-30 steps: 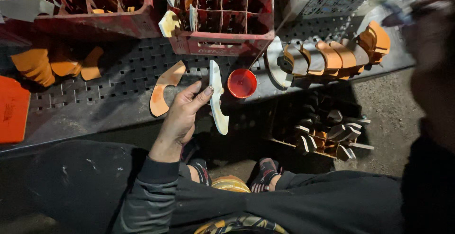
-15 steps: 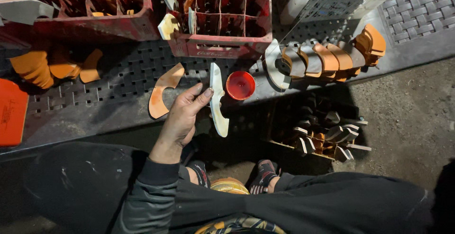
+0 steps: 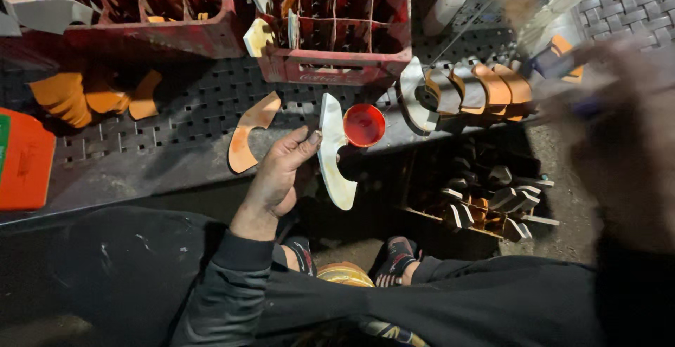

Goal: The person applies glue to curved shoe parts using a brush, dipping the brush into a red cup and coating each piece before placing it into a red crate. The person handles multiple shoe parts one at a time, alternating between white and orange pieces.

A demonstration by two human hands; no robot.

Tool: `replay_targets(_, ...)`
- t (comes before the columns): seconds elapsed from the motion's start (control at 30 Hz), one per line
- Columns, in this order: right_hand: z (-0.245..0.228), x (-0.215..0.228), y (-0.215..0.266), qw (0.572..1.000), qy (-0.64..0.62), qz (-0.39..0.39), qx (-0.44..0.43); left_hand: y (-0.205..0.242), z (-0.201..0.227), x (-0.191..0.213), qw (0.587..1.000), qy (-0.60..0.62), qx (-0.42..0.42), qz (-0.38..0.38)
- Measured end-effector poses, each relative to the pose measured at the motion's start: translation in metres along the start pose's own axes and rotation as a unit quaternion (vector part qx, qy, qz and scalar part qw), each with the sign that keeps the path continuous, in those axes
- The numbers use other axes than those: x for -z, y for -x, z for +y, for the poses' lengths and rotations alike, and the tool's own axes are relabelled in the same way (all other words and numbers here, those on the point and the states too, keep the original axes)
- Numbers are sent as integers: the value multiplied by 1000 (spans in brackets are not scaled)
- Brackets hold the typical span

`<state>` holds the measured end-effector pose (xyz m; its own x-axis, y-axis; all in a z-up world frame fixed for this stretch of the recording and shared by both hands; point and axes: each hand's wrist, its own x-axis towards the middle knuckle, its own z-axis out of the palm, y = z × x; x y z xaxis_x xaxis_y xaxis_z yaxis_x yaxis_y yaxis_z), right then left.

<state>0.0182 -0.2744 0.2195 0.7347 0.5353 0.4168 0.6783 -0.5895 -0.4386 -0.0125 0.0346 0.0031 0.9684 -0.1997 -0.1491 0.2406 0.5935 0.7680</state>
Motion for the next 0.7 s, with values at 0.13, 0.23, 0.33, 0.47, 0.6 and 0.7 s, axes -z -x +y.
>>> replay_targets(0.13, 7, -58, 17, 979, 53, -61, -188, 1, -1, 1, 1000, 10, 17, 4)
replay_targets(0.23, 26, -90, 37, 957, 1, -81, -279, -1, -5, 1, 1000, 18, 11, -4)
replay_targets(0.33, 39, -99, 51, 934, -58, -83, -344, 1, -9, 2, 998, 48, 29, -13)
replay_targets(0.47, 38, -87, 53, 958, -202, -9, -202, -1, -14, -1, 990, 120, 66, -24)
replay_targets(0.6, 38, -92, 56, 934, -199, -17, -295, -2, -14, -9, 984, 157, 83, -16)
replay_targets(0.7, 47, -99, 63, 971, -90, -20, -221, -1, -13, -12, 982, 161, 90, -28)
